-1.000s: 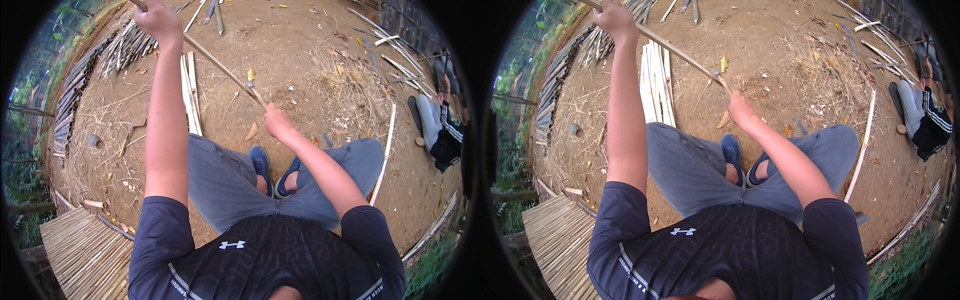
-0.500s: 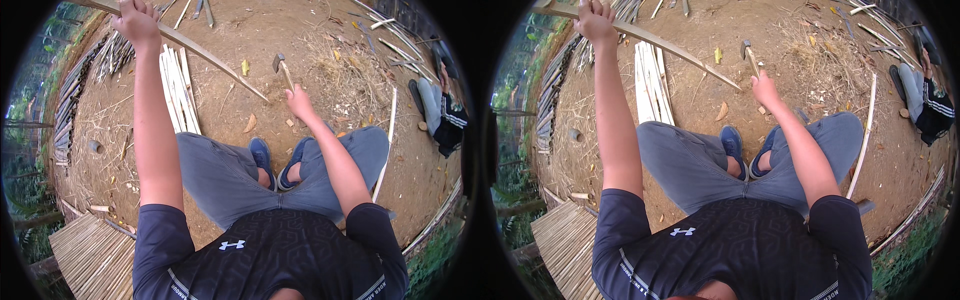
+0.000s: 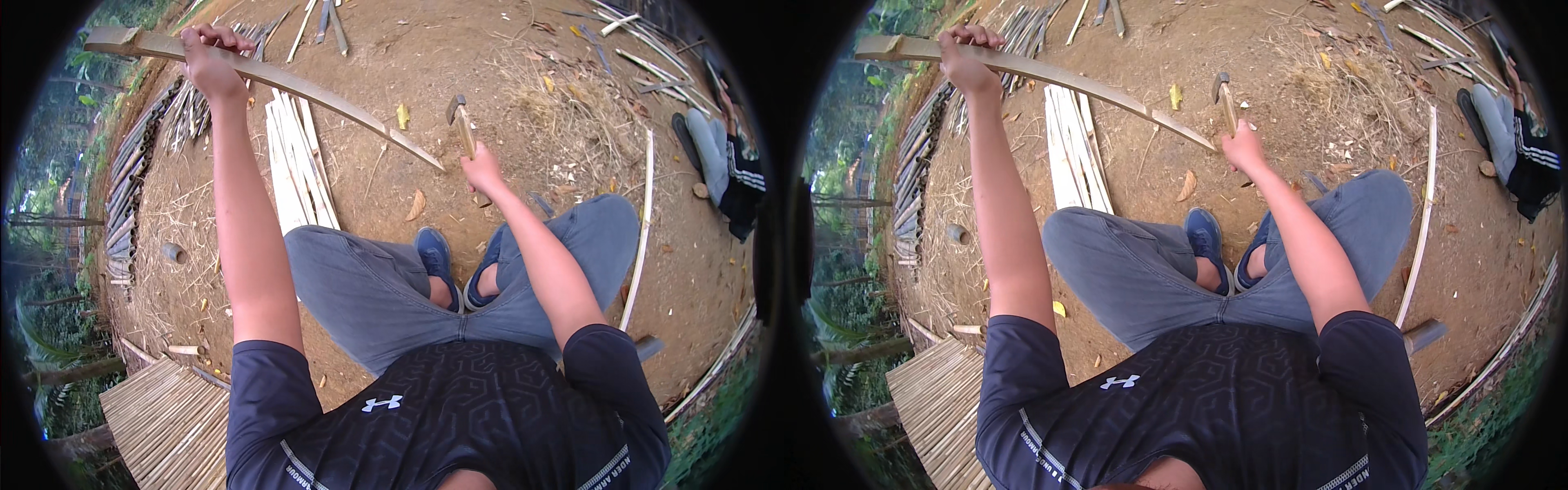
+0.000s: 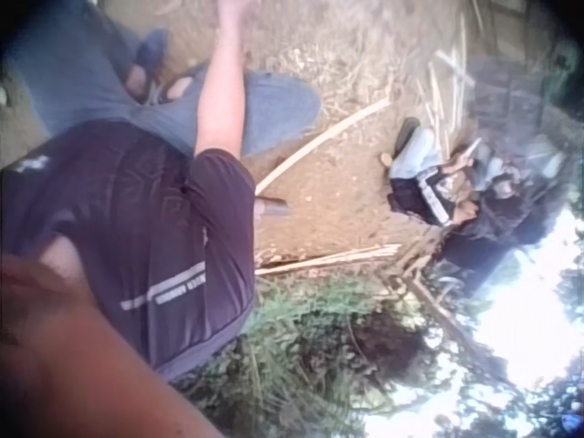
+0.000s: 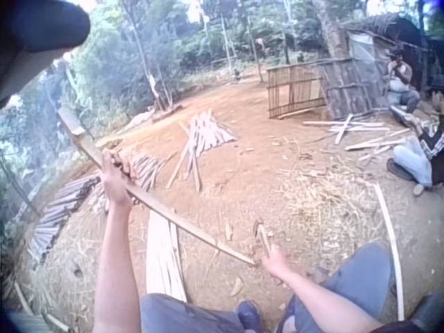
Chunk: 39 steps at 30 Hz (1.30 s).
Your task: The person uses a small axe and a knife to shave and smooth the edges of a long bamboo strip while sitting outdoors.
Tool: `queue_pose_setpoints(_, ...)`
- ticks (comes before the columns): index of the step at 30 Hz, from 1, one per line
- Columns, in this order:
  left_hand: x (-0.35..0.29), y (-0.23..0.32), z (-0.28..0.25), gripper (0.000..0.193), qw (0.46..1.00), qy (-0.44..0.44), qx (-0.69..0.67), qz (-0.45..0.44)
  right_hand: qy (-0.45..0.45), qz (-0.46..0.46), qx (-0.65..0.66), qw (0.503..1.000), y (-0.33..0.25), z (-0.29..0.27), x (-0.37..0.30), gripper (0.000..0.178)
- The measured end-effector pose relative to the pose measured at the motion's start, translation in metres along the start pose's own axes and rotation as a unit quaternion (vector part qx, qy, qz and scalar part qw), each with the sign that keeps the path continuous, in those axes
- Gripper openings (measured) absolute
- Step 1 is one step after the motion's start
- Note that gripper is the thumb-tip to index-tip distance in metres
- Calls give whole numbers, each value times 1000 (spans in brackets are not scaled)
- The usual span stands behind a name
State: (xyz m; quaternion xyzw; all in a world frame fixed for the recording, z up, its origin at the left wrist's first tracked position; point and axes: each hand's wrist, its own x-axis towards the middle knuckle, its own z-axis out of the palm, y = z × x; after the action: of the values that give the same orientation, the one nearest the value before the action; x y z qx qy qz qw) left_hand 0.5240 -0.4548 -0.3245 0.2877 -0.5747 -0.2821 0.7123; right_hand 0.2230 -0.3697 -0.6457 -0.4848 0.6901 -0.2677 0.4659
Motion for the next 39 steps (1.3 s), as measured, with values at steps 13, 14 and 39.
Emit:
queue_pose_setpoints(13, 5, -13, -16, 50, 999, -22, 29, -25, -23, 116, -337, 934, 145, 51, -2, 50)
queue_pose_setpoints(14, 9, -13, -17, 50, 999, -30, 24, -26, -23, 112, -372, 921, 154, 48, 3, 49)
queue_pose_setpoints(39, 22, 12, 6, 57, 991, -86, 99, 35, -210, -343, -154, 903, -140, 26, 43, 41)
